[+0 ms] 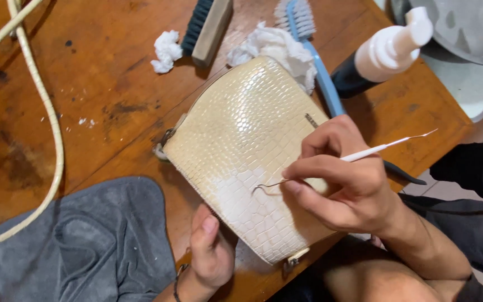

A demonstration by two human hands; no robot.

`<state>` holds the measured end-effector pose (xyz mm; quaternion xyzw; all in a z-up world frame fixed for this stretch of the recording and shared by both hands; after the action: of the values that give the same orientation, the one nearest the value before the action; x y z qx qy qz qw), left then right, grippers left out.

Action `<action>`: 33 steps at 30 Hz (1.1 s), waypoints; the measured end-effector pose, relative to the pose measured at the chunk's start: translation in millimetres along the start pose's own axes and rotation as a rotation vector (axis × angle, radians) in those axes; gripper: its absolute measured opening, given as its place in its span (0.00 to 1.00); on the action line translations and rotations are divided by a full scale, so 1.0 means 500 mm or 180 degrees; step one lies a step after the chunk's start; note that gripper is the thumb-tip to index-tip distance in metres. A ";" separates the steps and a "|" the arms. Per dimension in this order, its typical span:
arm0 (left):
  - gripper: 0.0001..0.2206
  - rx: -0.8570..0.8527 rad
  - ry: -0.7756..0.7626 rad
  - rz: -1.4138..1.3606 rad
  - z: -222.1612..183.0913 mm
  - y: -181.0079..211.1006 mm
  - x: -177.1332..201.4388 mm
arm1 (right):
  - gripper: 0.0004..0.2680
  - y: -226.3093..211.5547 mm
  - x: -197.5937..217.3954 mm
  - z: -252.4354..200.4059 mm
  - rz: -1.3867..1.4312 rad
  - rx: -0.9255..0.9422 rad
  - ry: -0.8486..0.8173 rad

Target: Cleaning the grooves of a textured leather purse using a fine pick, foam cleaner, and a brush.

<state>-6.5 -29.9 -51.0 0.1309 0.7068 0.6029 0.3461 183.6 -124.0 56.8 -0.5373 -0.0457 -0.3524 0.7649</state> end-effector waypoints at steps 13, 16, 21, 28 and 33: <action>0.14 -0.0114 -0.1145 0.0905 0.037 0.082 -0.024 | 0.04 0.022 -0.018 -0.015 0.0455 0.0158 -0.0001; 0.15 -0.0028 -0.1198 0.1221 0.042 0.093 -0.026 | 0.06 0.024 -0.021 -0.018 0.0192 0.0045 -0.0073; 0.12 -0.0084 -0.1150 0.1816 0.045 0.109 -0.027 | 0.07 0.017 -0.028 -0.008 -0.0284 0.0125 -0.0096; 0.12 0.0208 -0.1148 0.1870 0.052 0.115 -0.033 | 0.06 0.052 -0.013 -0.061 0.0211 0.0054 0.0079; 0.09 0.0652 -0.0641 0.1789 0.061 0.105 -0.034 | 0.05 0.055 -0.012 -0.067 0.0163 0.0180 0.0350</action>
<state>13.0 -4.3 3.3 0.4143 0.6622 0.5847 0.2191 184.8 -144.9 18.6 -0.4963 0.0002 -0.3602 0.7899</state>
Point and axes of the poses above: each hand's wrist, its own z-axis towards the middle knuckle, its own x-axis out of the back of the hand, y = z × x, the point moved 2 cm from there along z, towards the middle knuckle, and after that the axes turned 14 degrees about z, right-handed, at the moved point
